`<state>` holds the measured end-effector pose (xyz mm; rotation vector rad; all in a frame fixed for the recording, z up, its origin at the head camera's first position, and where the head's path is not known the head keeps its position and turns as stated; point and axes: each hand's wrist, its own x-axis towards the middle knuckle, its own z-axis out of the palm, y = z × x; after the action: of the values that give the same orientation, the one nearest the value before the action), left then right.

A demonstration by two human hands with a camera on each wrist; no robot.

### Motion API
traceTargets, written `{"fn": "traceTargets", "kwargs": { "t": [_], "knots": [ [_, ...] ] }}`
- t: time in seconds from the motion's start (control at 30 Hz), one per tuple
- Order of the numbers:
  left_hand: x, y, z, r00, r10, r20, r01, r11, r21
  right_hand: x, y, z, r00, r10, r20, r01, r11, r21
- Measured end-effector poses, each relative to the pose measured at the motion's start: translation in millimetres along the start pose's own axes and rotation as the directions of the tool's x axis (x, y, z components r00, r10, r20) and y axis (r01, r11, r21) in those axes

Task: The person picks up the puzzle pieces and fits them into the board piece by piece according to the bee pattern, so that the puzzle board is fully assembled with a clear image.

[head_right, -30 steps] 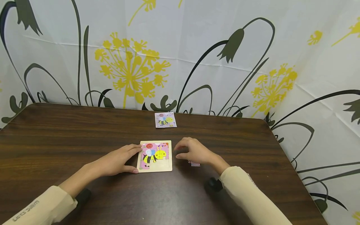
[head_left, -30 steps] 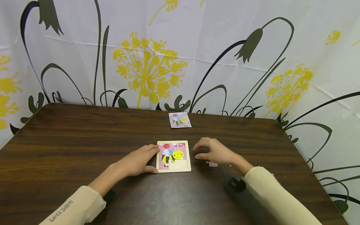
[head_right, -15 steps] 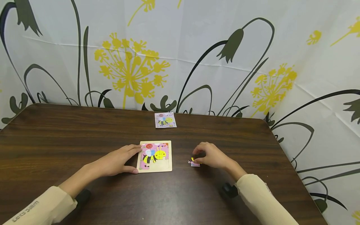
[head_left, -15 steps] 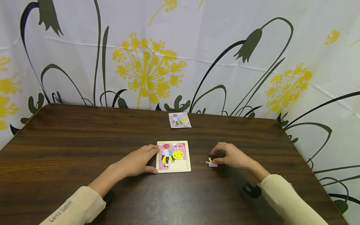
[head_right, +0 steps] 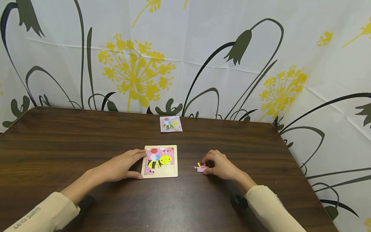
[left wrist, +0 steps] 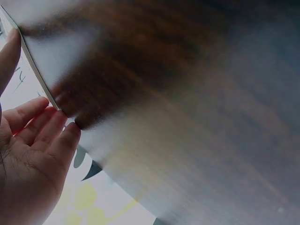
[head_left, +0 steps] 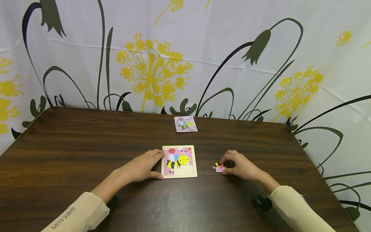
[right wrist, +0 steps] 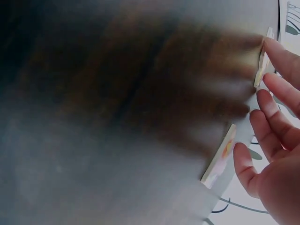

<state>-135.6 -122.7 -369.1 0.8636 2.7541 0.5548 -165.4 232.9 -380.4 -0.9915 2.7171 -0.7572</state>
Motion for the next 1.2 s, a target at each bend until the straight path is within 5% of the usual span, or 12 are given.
{"fn": "traceTargets", "kwargs": {
  "t": [1.2],
  "knots": [
    [-0.9,1.0,-1.0,1.000,0.003,-0.003,-0.003,1.000,-0.005,-0.7,-2.9,3.9,0.998,-0.050,-0.027,0.048,0.997,-0.063]
  ]
}}
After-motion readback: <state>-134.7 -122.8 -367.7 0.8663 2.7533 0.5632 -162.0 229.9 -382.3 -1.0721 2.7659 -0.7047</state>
